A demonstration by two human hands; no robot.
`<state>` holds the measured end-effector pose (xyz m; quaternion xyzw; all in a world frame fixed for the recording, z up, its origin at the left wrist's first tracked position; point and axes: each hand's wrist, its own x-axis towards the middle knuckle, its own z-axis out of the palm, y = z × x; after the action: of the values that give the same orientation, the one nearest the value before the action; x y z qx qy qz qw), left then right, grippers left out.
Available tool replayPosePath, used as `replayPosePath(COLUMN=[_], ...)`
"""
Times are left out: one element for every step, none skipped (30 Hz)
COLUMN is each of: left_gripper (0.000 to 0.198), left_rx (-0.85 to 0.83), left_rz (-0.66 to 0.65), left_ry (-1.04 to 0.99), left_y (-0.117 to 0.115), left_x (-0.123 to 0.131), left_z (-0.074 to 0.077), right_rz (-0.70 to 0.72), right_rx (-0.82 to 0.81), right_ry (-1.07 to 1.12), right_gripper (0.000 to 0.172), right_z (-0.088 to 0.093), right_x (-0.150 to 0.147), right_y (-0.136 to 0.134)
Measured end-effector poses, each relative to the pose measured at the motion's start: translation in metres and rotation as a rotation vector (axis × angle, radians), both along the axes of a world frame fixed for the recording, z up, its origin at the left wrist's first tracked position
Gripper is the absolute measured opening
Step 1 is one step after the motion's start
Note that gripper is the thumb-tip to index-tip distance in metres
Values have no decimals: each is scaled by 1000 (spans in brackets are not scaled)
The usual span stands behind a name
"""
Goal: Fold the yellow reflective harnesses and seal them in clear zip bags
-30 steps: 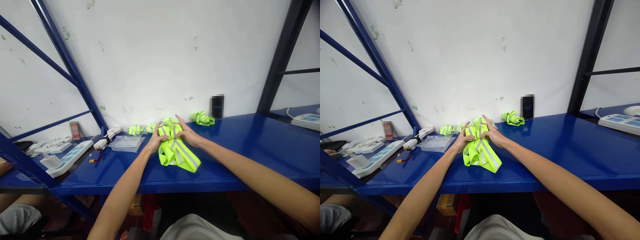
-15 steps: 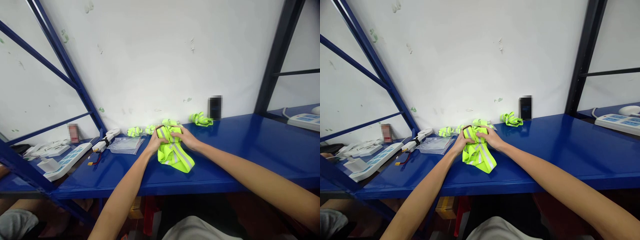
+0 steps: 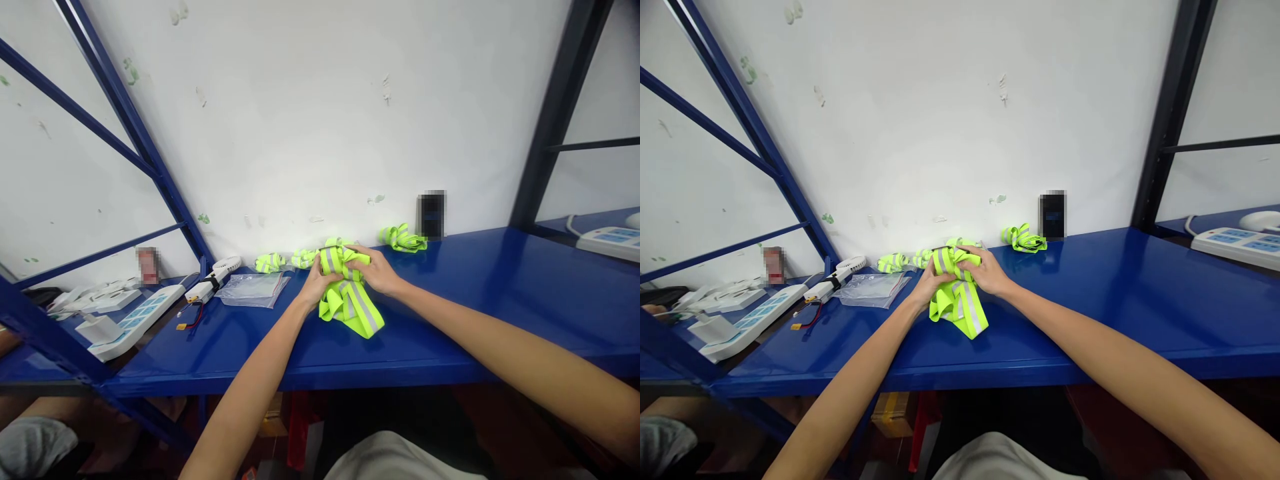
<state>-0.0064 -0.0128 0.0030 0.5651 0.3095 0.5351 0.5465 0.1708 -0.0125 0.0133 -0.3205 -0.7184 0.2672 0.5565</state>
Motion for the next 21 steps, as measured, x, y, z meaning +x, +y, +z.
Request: replayPosePath(left_gripper=[67, 62, 58, 54, 50, 48, 46, 46, 45, 45, 45, 44, 44, 44, 44, 44, 44, 45, 45, 45, 44], left_rx=[-39, -77, -108, -132, -147, -151, -147, -137, -123, -107, -90, -76, -63, -52, -43, -36, -27, -18, -12, -9, -8], left_rz=[-30, -75, -127, -174, -209, -224, -220, -204, -184, -165, -152, -143, -133, -117, -98, -79, -60, -47, -37, -30, -24], left_ry=[-11, -11, -1, 11, 21, 23, 18, 9, -1, -11, -20, -25, -28, -31, -32, -32, -34, -38, -42, -43, -42], left_y=[0, 1, 1, 2, 2, 3, 3, 3, 3, 3, 3, 3, 3, 4, 4, 5, 5, 6, 6, 6, 6], left_x=[1, 2, 3, 3, 4, 4, 4, 4, 4, 4, 4, 4, 3, 3, 3, 2, 2, 2, 3, 3, 4], left_z=[-1, -3, -4, -5, -6, -7, -8, -9, -10, -11, -11, -12, -13, -13, -14, -15, -15, -16, -16, -16, -15], right_rz=[-30, -61, -90, -115, -134, -146, -151, -150, -140, -122, -99, -70, -39, -7, 24, 50, 70, 81, 85, 85, 82], right_rx=[9, 20, 35, 55, 79, 104, 127, 144, 153, 155, 150, 142, 135, 128, 120, 110, 101, 94, 90, 92, 99], right_ry=[22, 46, 65, 74, 73, 61, 43, 21, -4, -27, -48, -65, -78, -90, -100, -108, -113, -118, -123, -129, -134], right_gripper=[43, 43, 43, 43, 42, 42, 42, 42, 43, 45, 47, 49, 52, 55, 56, 58, 60, 62, 64, 67, 68], right_z=[1, 3, 4, 5, 7, 7, 8, 9, 9, 10, 10, 10, 11, 12, 13, 13, 14, 14, 14, 13, 12], right_x=[1, 2, 2, 3, 3, 3, 3, 3, 4, 4, 4, 5, 6, 6, 7, 7, 8, 8, 8, 8, 8], right_y=[0, 0, -1, -2, -4, -6, -7, -9, -10, -11, -12, -12, -12, -12, -12, -12, -12, -12, -12, -11, -10])
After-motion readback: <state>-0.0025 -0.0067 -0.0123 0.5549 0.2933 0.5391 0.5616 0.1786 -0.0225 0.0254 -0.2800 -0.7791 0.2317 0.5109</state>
